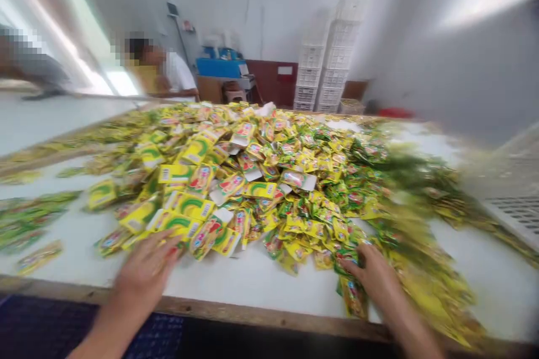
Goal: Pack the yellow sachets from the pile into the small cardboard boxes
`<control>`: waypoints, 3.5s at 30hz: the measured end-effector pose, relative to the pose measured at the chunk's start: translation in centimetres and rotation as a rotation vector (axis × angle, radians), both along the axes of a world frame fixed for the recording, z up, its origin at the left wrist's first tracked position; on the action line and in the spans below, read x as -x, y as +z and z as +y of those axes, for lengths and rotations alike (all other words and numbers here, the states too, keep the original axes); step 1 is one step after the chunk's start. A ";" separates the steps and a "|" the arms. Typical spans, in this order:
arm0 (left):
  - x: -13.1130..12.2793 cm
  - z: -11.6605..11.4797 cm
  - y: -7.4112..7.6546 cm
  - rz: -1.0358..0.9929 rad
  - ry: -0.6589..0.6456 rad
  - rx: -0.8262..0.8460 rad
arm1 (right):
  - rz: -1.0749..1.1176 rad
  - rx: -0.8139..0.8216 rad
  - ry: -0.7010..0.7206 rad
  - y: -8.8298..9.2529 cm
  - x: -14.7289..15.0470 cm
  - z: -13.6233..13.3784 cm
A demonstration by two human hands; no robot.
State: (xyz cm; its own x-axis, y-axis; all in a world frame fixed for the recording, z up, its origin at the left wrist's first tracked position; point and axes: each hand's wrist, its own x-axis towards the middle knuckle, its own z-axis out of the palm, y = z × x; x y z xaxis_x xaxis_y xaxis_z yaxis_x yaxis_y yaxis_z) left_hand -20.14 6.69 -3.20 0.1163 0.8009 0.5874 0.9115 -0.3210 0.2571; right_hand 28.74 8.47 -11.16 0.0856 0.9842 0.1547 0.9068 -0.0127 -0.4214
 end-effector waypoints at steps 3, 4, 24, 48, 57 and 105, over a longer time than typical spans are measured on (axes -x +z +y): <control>-0.3 1.2 1.0 0.142 0.000 0.202 | -0.072 -0.114 0.027 -1.1 0.5 -0.6; -0.9 1.9 1.1 0.156 0.017 0.291 | -0.074 -0.137 0.039 -1.3 0.8 -1.0; -22.3 -1.0 -4.1 -0.488 -0.013 0.251 | 0.636 -0.256 0.341 9.1 12.4 0.4; -19.4 -3.0 -2.1 -1.264 -0.405 0.842 | 0.002 0.114 0.726 14.2 13.6 0.6; -19.3 -3.5 -1.9 -1.302 -0.414 0.831 | 0.017 0.181 0.863 14.6 13.4 -0.1; -16.4 0.6 -3.8 -0.829 -0.271 0.625 | 1.084 0.032 0.223 5.5 14.6 -1.3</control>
State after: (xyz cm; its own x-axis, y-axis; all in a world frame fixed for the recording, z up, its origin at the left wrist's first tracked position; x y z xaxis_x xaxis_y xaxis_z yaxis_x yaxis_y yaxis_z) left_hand -3.78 7.28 -7.00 0.0887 0.9942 0.0602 0.2955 -0.0840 0.9516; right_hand 14.17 7.20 -5.61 -0.0191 0.9967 0.0789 0.0406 0.0797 -0.9960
